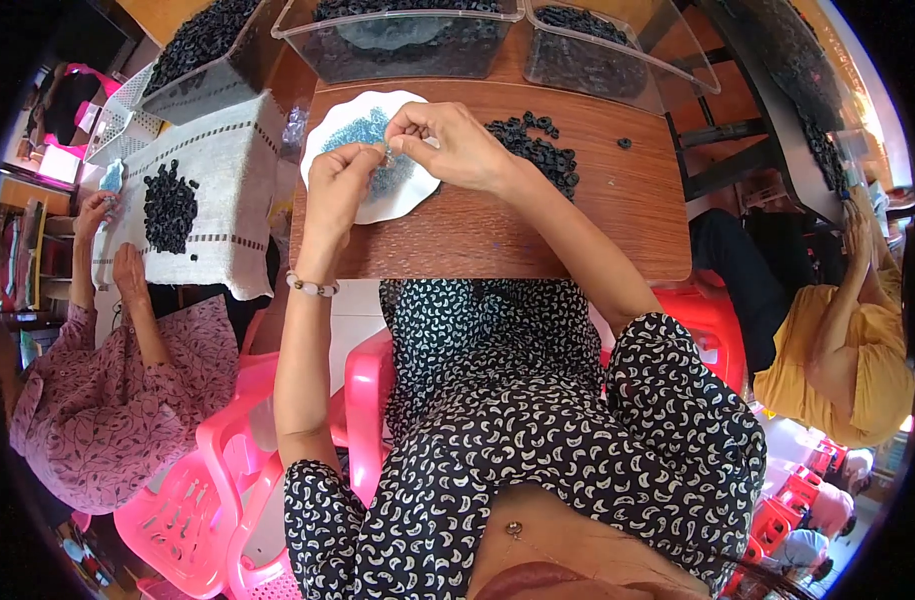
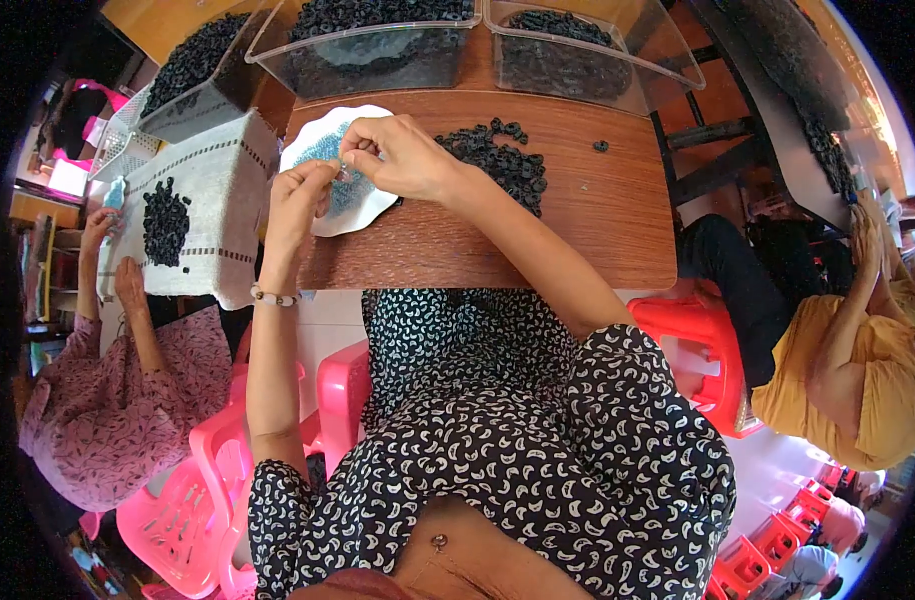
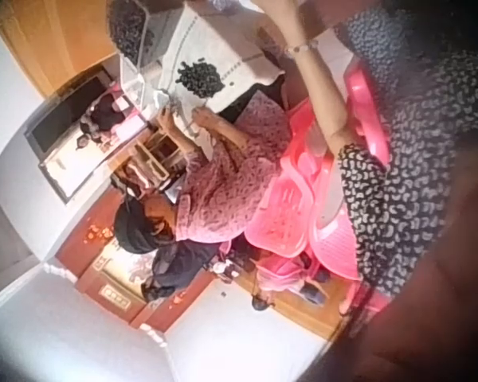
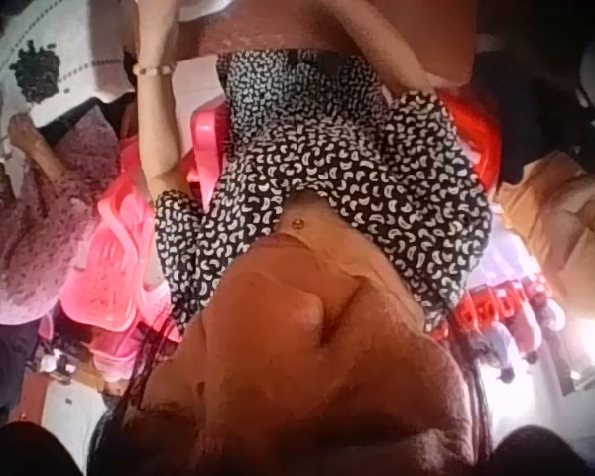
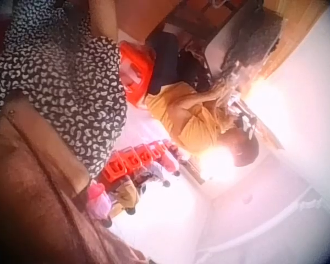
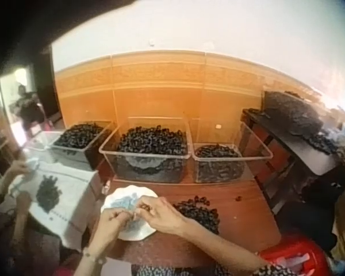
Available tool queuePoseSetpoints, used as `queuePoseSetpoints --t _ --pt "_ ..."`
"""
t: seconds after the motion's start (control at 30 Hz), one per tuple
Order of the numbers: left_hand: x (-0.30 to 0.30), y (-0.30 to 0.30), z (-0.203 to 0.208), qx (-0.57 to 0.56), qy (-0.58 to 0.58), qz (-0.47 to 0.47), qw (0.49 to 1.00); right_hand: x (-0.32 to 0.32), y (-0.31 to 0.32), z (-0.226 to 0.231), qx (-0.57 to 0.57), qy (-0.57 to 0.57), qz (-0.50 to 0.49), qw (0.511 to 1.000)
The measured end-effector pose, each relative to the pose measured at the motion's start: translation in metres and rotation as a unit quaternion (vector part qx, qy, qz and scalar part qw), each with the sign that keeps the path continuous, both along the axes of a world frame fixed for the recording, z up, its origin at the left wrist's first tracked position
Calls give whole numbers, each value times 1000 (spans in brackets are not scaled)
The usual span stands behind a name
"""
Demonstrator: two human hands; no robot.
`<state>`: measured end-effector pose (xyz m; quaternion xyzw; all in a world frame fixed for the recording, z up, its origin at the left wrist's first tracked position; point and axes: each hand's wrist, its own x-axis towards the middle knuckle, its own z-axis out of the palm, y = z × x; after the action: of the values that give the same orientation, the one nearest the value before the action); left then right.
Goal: The person sorts small black plastic parts from a pile on the table before picking one up and inserting a small metal spring from a white plate into it. They then place the assembled piece back onto the table and repeat the process.
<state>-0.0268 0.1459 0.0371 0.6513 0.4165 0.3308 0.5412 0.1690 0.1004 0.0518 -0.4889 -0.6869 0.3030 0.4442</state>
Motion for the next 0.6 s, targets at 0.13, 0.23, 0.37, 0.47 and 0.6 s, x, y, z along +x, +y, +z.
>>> queuePoseSetpoints --t 0.13,0.23,0.37,0.47,0.6 --pt "1 2 9 -181 -109 -46 976 6 5 -7 -1 35 34 999" --pt "1 1 7 -178 -103 -60 977 8 6 -7 2 29 38 999" --pt "1 -4 9 -120 -84 -82 986 13 7 -2 13 13 52 998" --pt "-3 0 4 -73 -54 -99 991 13 7 3 28 -12 61 998" --pt "-1 0 0 -74 -69 -90 991 11 5 1 24 -16 48 998"
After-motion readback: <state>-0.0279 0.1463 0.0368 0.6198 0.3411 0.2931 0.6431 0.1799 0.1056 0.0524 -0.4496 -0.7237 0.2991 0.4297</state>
